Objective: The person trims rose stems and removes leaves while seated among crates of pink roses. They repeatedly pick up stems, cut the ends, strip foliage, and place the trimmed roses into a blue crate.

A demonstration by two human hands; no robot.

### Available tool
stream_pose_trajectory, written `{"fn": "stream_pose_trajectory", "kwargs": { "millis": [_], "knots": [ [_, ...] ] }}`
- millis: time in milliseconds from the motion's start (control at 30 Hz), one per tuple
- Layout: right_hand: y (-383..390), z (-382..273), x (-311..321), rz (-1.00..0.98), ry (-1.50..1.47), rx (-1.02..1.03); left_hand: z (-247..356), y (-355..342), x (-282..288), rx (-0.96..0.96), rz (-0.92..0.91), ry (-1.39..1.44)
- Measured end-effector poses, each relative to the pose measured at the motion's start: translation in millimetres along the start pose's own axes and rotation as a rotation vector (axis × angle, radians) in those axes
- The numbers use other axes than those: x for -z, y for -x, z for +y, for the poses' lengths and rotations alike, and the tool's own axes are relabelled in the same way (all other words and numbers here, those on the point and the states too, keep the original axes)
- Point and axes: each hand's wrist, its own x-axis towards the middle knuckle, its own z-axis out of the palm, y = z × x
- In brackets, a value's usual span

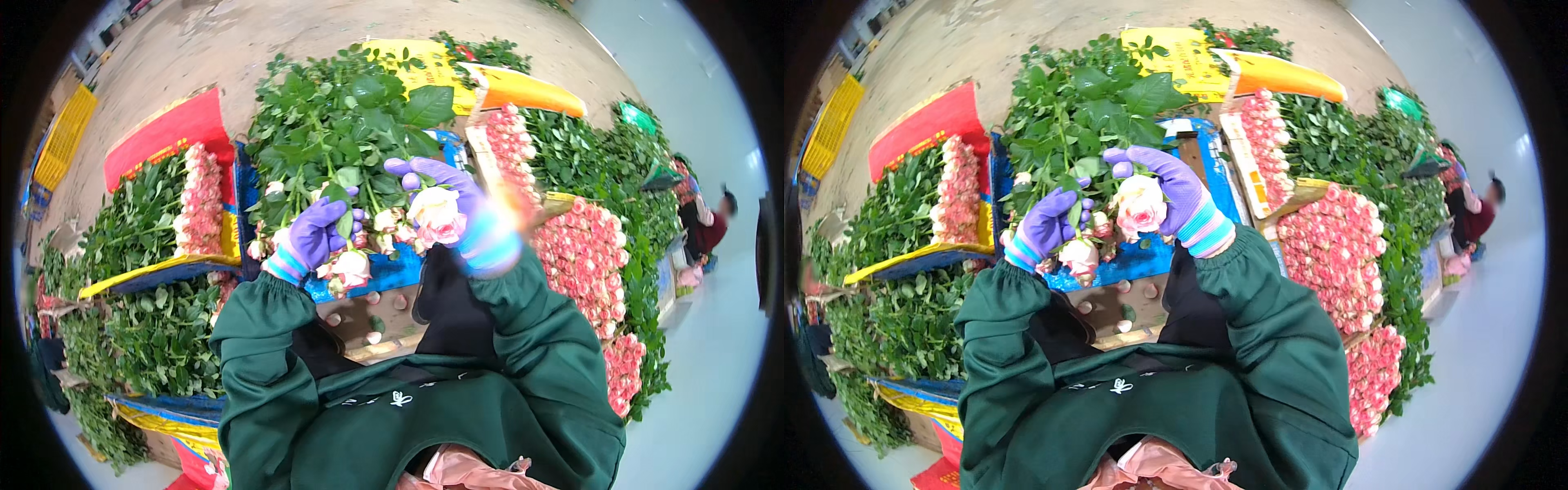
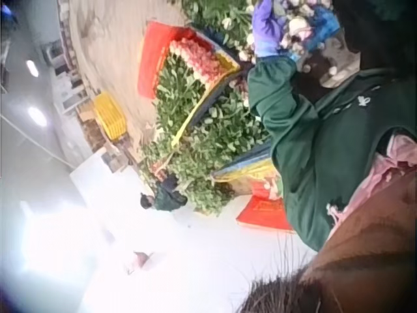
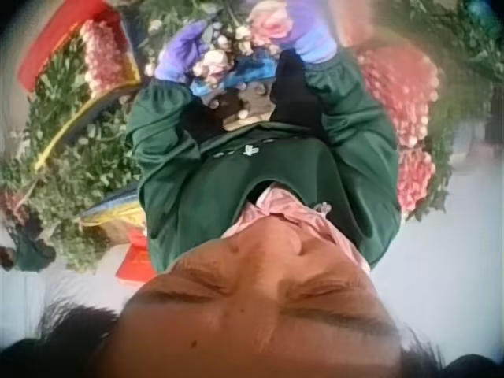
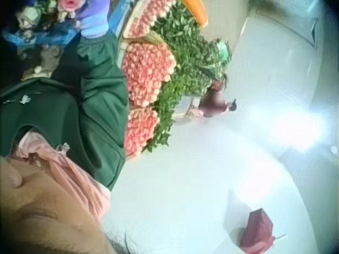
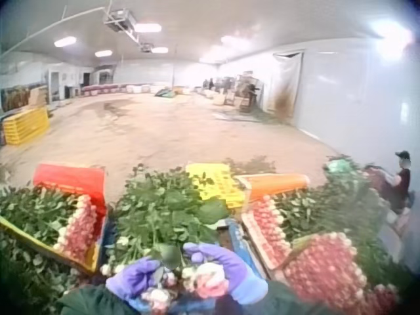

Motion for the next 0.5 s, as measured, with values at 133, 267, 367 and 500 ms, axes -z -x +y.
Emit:
{"fn": "stream_pose_trajectory", "kwargs": {
  "millis": [133,267,367,500],
  "knots": [
    [46.5,-12.2,4.5,0.267,0.106,0.107,-13.8,-18.3,-8.7,0.032,0.062,-0.055],
    [89.0,-27.6,-33.0,0.473,0.386,0.322,-12.3,-27.6,23.3,0.062,0.037,-0.149],
    [140.3,-49.2,-65.3,0.553,0.54,0.463,-20.8,-40.5,30.3,0.015,0.13,-0.234],
    [225.7,-66.7,-73.3,0.619,0.547,0.551,-34.8,-41.5,25.1,0.075,0.069,-0.325]
  ]
}}
